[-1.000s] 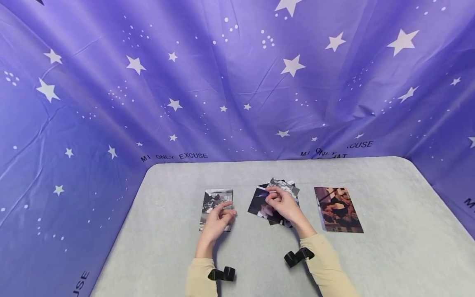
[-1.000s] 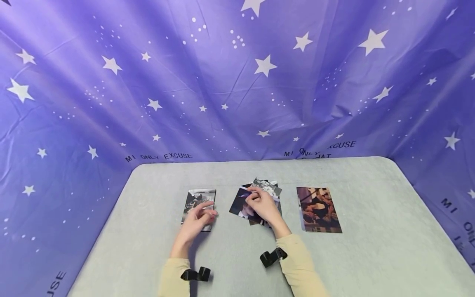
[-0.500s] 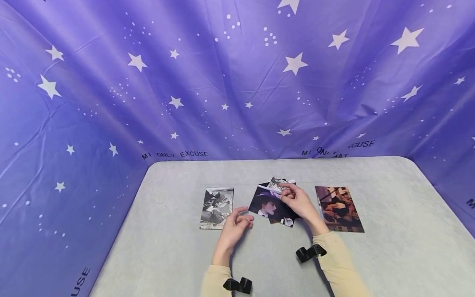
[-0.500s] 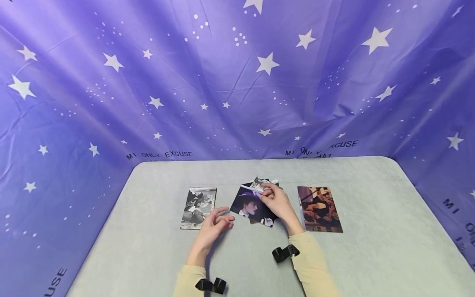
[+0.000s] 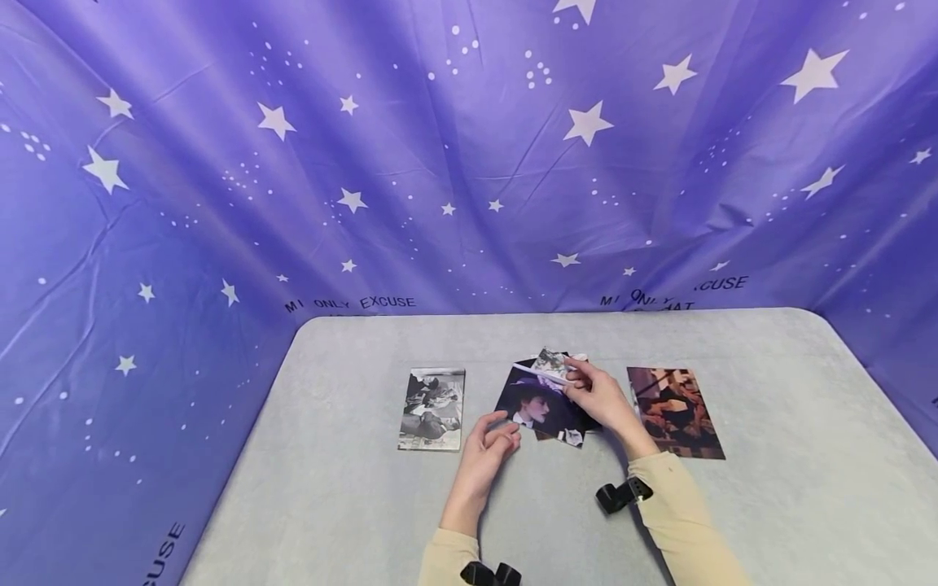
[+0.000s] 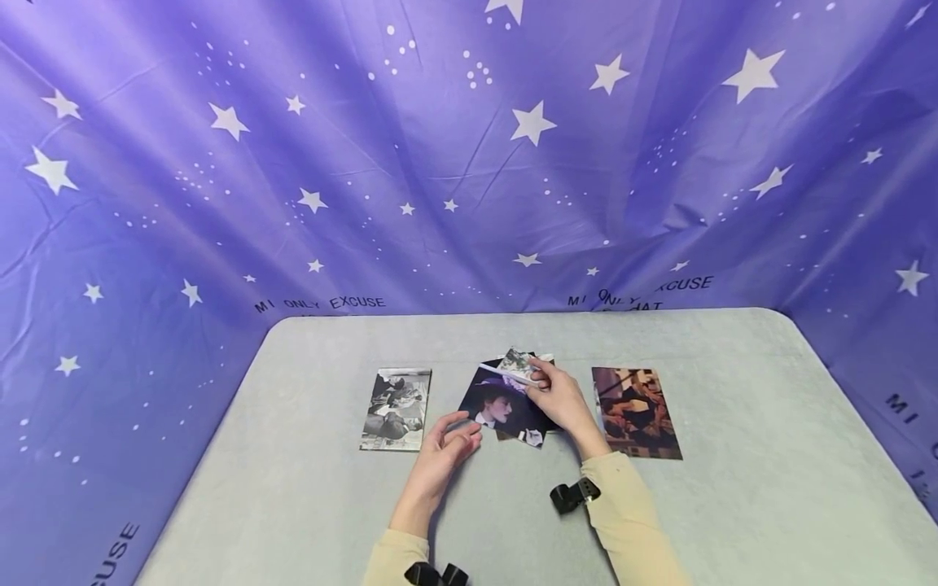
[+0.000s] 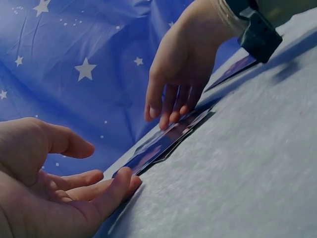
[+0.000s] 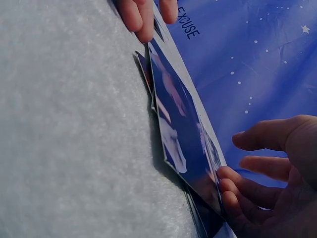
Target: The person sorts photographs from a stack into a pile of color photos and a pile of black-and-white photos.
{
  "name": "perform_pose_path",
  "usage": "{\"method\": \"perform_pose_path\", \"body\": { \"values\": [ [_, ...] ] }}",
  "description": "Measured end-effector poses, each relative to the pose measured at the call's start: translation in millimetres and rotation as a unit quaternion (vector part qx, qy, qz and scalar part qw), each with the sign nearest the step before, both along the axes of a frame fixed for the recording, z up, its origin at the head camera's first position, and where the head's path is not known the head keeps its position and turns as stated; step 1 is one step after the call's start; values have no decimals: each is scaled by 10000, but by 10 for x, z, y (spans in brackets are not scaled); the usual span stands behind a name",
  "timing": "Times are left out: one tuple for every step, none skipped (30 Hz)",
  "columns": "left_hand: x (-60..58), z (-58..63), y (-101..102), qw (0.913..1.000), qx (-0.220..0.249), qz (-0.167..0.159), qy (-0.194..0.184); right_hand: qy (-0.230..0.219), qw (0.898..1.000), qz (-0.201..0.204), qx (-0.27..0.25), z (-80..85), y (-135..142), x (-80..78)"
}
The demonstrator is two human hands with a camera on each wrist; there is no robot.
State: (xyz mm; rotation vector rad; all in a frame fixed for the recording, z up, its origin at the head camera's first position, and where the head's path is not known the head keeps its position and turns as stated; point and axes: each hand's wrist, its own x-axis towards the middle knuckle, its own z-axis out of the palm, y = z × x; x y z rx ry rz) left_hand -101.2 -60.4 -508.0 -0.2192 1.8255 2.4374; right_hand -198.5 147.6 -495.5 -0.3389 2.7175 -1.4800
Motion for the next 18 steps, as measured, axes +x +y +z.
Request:
{"method": "perform_pose_path", "body": {
  "values": [
    [5, -1, 10, 10000, 54, 2, -37, -17, 10000, -14, 41, -5, 6, 2],
    [9, 1, 19, 9999, 97, 11, -72, -24, 10000, -8, 62, -9, 12, 4],
    [9, -1, 26, 9999, 134, 28, -81, -19, 10000, 4, 85, -10, 16, 4],
    [6, -1, 33, 9998, 165, 52, -87, -8, 10000, 11, 83, -11, 20, 4],
    [4, 0, 39, 9997, 190, 70, -105, 6, 10000, 18, 75, -10, 22, 5],
    [0, 1, 42, 9997, 204, 81, -107, 14, 10000, 27, 61, -8, 23, 7],
    [-5, 0, 45, 9997, 211, 89, -104, 25, 10000, 35, 57, -9, 26, 7],
    [-5, 3, 46, 9996, 208, 96, -133, 36, 10000, 57, 55, -9, 29, 9],
    [-8, 3, 47, 9996, 221, 98, -144, 50, 9999, 74, 71, -9, 32, 11],
    [-8, 2, 46, 9996, 223, 100, -163, 57, 9999, 87, 88, -10, 35, 13],
    [-7, 2, 45, 9995, 225, 99, -186, 57, 9999, 103, 111, -10, 37, 19],
    [-8, 0, 43, 9995, 235, 100, -182, 49, 9998, 117, 133, -10, 40, 25],
    [-11, -4, 43, 9995, 253, 102, -187, 40, 9998, 131, 149, -8, 42, 30],
    [-10, -7, 41, 9994, 265, 101, -195, 20, 9998, 150, 162, -7, 44, 36],
    [-12, -14, 39, 9994, 272, 97, -182, -8, 9997, 160, 168, -6, 45, 42],
    [-14, -20, 38, 9995, 268, 94, -153, -38, 9997, 175, 169, -4, 47, 49],
    [-17, -26, 36, 9995, 275, 90, -138, -68, 9997, 184, 147, -2, 47, 55],
    [-21, -33, 35, 9995, 282, 91, -128, -104, 9997, 199, 120, 0, 48, 62]
  ]
}}
